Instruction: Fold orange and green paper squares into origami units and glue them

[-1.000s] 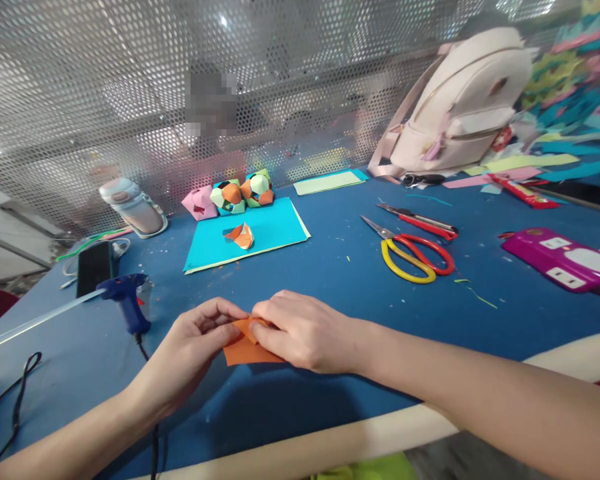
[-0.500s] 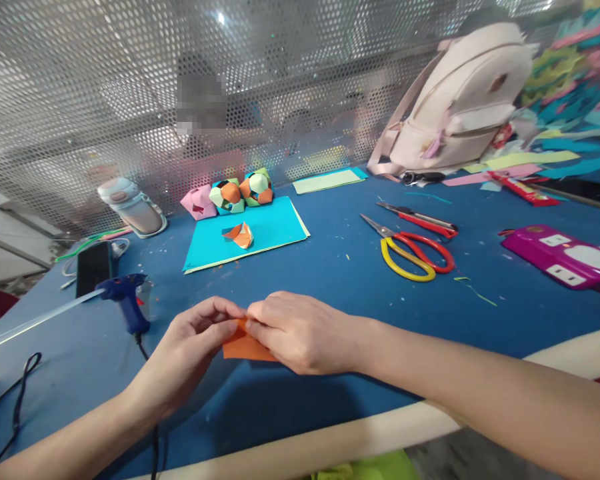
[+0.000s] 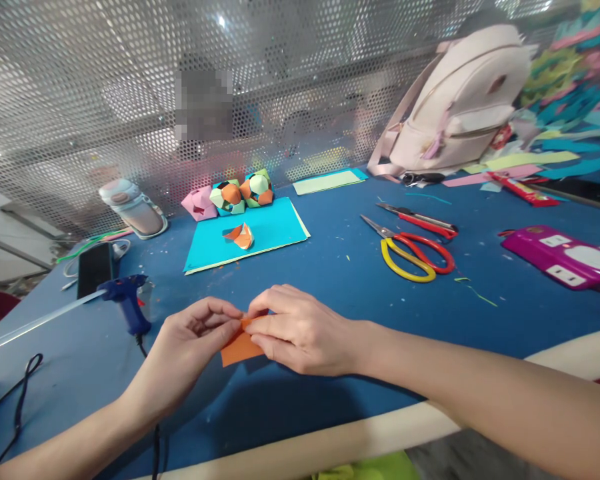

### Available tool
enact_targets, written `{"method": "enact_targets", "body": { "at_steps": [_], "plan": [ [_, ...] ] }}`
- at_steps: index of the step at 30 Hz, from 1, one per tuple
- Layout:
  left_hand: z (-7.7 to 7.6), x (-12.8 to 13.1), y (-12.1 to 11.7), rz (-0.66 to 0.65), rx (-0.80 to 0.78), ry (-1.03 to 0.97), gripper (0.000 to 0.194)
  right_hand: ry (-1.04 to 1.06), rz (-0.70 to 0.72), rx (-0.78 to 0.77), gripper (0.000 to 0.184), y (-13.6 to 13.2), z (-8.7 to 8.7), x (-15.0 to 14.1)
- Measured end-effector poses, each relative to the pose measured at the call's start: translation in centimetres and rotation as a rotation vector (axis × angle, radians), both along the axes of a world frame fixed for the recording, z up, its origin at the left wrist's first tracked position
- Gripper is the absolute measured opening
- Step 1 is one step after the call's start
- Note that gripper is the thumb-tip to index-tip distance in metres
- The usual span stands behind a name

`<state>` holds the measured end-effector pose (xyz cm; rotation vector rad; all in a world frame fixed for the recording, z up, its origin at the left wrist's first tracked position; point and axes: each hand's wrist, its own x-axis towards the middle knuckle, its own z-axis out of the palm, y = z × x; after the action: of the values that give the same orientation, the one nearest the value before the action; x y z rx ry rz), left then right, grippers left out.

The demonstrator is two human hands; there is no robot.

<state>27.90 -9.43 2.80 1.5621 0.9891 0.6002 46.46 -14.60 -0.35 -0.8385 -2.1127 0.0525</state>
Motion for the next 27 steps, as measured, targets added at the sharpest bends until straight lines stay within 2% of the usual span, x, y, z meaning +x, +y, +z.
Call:
{"method": "enact_targets", "body": {
  "at_steps": [4, 15, 27],
  "plan": [
    [0.13, 0.11, -0.01, 0.005, 0.033, 0.014, 0.007, 0.089, 0.006, -0.06, 0.017, 0.09, -0.1, -0.04],
    [-0.43, 0.05, 0.22, 0.031, 0.006, -0.004, 0.011, 0.18, 0.02, -0.3, 0.026, -0.03, 0.09, 0.16],
    [-0.75, 0.09, 0.36, 0.011, 0.004, -0.022, 0.014, 0.22, 0.058, -0.238, 0.033, 0.28, -0.53, -0.19]
  ]
}}
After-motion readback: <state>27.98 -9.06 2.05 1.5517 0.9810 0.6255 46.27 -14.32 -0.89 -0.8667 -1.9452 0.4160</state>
